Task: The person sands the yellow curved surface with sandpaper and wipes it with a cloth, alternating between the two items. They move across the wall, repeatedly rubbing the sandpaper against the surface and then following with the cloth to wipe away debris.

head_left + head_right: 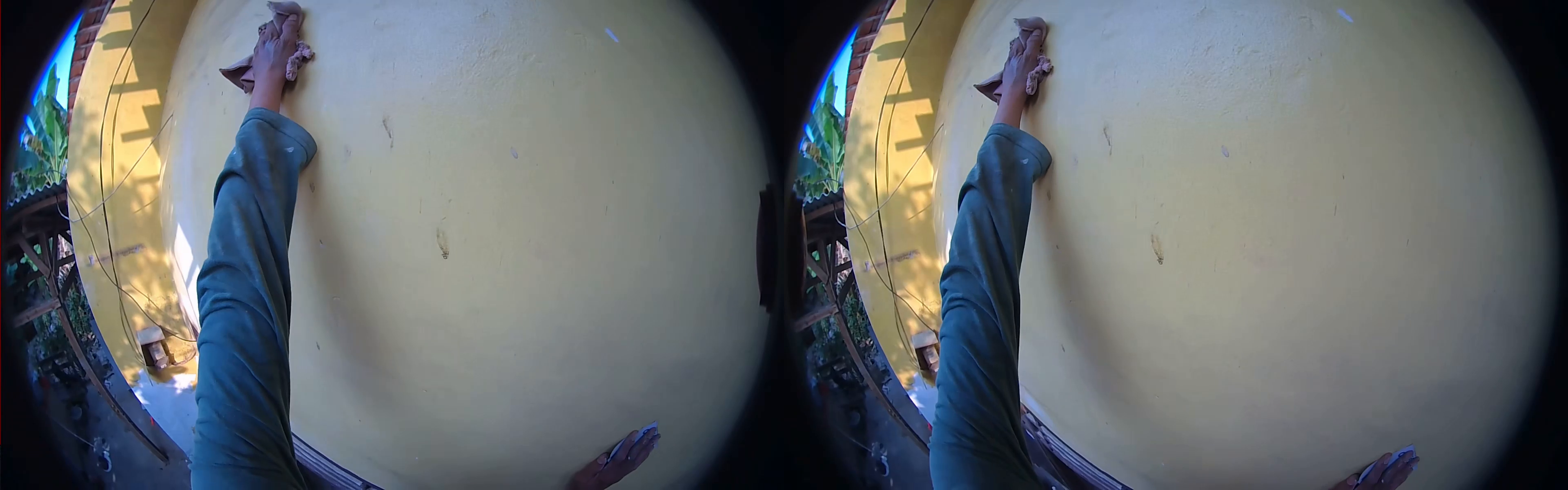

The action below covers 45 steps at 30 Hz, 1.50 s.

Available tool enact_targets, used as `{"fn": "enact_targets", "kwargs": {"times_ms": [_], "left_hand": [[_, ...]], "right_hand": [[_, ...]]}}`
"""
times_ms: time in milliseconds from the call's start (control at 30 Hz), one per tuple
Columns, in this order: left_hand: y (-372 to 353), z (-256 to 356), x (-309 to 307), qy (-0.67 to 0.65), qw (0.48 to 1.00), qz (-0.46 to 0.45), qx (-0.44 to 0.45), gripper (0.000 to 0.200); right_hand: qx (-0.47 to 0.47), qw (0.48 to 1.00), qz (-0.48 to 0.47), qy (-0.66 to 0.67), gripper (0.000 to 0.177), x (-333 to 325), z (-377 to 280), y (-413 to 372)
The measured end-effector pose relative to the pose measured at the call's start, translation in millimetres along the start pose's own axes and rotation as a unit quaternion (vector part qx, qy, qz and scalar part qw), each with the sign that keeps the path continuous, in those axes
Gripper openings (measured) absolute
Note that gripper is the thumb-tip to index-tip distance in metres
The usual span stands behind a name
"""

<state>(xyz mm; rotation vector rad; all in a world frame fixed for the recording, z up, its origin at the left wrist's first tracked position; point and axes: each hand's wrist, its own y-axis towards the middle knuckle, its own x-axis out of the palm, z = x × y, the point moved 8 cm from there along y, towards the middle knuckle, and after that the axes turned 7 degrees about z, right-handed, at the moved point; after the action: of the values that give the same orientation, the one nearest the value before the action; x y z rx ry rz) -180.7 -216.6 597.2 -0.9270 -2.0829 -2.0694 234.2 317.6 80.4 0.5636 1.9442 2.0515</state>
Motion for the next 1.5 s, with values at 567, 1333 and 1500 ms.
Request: {"fn": "enact_targets", "kwargs": {"times_ms": [567, 1333, 1500], "left_hand": [[-67, 93, -69, -0.231, 0.954, 0.06, -0.18, 0.048], [-107, 272, -154, -0.25, 0.958, -0.04, -0.134, 0.055], [-177, 82, -108, -0.262, 0.913, 0.016, -0.312, 0.054]], "right_hand": [[-0.01, 0.999, -0.017, -0.045, 0.06, 14, 26, -34], [-0.002, 0.997, -0.075, 0.026, 0.055, 10, 21, -33], [-0.002, 0.998, -0.056, 0.02, 0.053, 11, 20, -31]]}}
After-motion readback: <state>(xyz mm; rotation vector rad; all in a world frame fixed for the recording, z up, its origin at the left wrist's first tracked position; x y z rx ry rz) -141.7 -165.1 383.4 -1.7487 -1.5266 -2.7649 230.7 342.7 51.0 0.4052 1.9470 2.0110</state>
